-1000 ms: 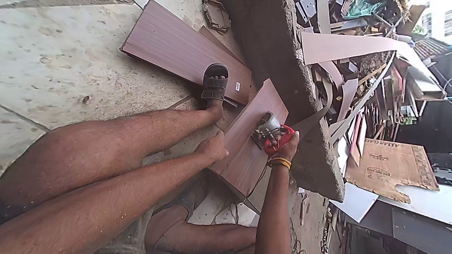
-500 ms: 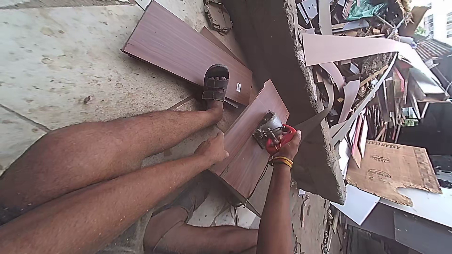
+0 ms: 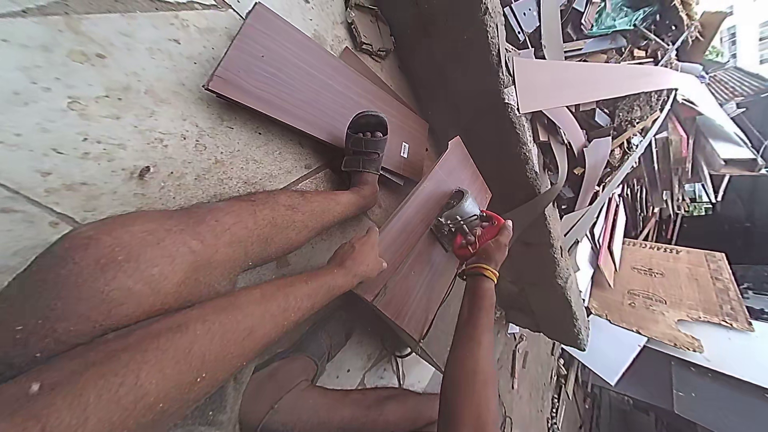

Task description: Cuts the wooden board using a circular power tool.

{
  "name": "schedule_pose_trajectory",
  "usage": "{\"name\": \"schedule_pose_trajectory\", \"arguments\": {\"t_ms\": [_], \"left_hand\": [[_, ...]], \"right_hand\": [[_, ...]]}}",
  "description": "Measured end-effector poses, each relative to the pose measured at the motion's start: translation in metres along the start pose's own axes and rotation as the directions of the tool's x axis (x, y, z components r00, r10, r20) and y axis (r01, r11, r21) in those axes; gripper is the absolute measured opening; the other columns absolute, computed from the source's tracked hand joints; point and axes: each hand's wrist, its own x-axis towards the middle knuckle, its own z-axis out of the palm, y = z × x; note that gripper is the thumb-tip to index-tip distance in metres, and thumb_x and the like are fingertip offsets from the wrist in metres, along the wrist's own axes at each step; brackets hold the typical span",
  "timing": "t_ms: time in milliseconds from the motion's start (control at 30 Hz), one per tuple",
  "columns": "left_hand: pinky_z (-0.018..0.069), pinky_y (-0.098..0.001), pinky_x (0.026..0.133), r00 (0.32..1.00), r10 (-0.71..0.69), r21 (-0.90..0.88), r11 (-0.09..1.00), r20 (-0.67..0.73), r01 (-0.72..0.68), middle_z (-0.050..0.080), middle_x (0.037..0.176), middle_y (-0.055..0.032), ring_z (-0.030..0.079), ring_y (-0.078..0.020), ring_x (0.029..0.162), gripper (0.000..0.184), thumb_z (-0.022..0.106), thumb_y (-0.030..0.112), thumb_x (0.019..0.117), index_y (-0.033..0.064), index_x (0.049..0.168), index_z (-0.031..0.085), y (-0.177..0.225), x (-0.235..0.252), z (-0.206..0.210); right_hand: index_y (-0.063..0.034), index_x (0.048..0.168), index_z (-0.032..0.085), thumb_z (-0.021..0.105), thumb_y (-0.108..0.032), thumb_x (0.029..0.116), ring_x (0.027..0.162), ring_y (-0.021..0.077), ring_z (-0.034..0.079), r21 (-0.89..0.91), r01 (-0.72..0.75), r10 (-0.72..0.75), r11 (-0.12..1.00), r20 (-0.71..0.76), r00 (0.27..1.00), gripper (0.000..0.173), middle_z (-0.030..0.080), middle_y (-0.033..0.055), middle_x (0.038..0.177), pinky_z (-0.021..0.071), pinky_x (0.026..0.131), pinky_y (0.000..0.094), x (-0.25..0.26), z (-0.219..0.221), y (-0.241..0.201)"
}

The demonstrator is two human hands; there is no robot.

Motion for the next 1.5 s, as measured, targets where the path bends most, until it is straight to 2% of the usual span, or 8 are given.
{"name": "schedule_pose_trajectory", "arguments": {"t_ms": [533,667,1100,1333,1500], "left_hand": [[0.0505,-0.0587,0.101,1.000,-0.004,0.005,1.000,0.006,0.004,0.061,0.133,-0.0260,0.062,-0.0417,0.123,0.076,0.072,0.032,0.0956,0.0014,0.153,0.033,0.001,-0.003,-0.001],[0.0509,-0.0588,0.101,1.000,-0.003,0.006,1.000,0.003,0.003,0.061,0.132,-0.0256,0.062,-0.0419,0.123,0.074,0.073,0.032,0.0953,0.0014,0.151,0.035,0.002,-0.003,-0.002],[0.0505,-0.0590,0.101,1.000,0.000,0.006,1.000,0.002,0.000,0.061,0.133,-0.0256,0.062,-0.0426,0.122,0.073,0.072,0.033,0.0954,0.0018,0.151,0.035,0.000,-0.002,-0.001],[0.0502,-0.0593,0.101,1.000,0.003,-0.002,1.000,0.005,-0.003,0.061,0.133,-0.0260,0.062,-0.0426,0.123,0.077,0.072,0.032,0.0961,0.0019,0.154,0.031,-0.001,-0.003,-0.001],[0.0501,-0.0590,0.102,1.000,0.001,0.005,1.000,0.007,-0.001,0.061,0.133,-0.0260,0.062,-0.0419,0.123,0.077,0.072,0.032,0.0962,0.0012,0.154,0.031,0.000,-0.002,-0.001]], "right_hand": [[-0.0083,0.088,0.057,0.021,-0.058,0.1097,0.037,0.0129,0.047,-0.013,-0.001,0.001,1.000,0.008,1.000,0.065,0.048,0.0009,0.052,0.0448,0.036,0.0305,0.007,0.001,-0.002],[-0.0072,0.091,0.058,0.022,-0.057,0.1102,0.039,0.0130,0.049,-0.023,0.014,-0.014,1.000,0.004,1.000,0.064,0.050,0.0018,0.054,0.0461,0.037,0.0305,0.010,0.001,-0.001],[-0.0078,0.088,0.057,0.022,-0.058,0.1095,0.038,0.0132,0.047,-0.011,0.000,0.000,1.000,-0.004,1.000,0.065,0.049,0.0017,0.054,0.0447,0.036,0.0307,0.016,0.003,-0.003],[-0.0068,0.091,0.059,0.026,-0.057,0.1099,0.039,0.0125,0.049,-0.016,0.023,-0.024,1.000,-0.015,1.000,0.063,0.052,0.0019,0.056,0.0460,0.037,0.0299,0.018,0.002,-0.001],[-0.0074,0.089,0.059,0.024,-0.057,0.1098,0.038,0.0132,0.048,-0.011,0.018,-0.018,1.000,-0.007,1.000,0.064,0.050,0.0017,0.054,0.0447,0.036,0.0300,0.018,0.003,-0.002]]}}
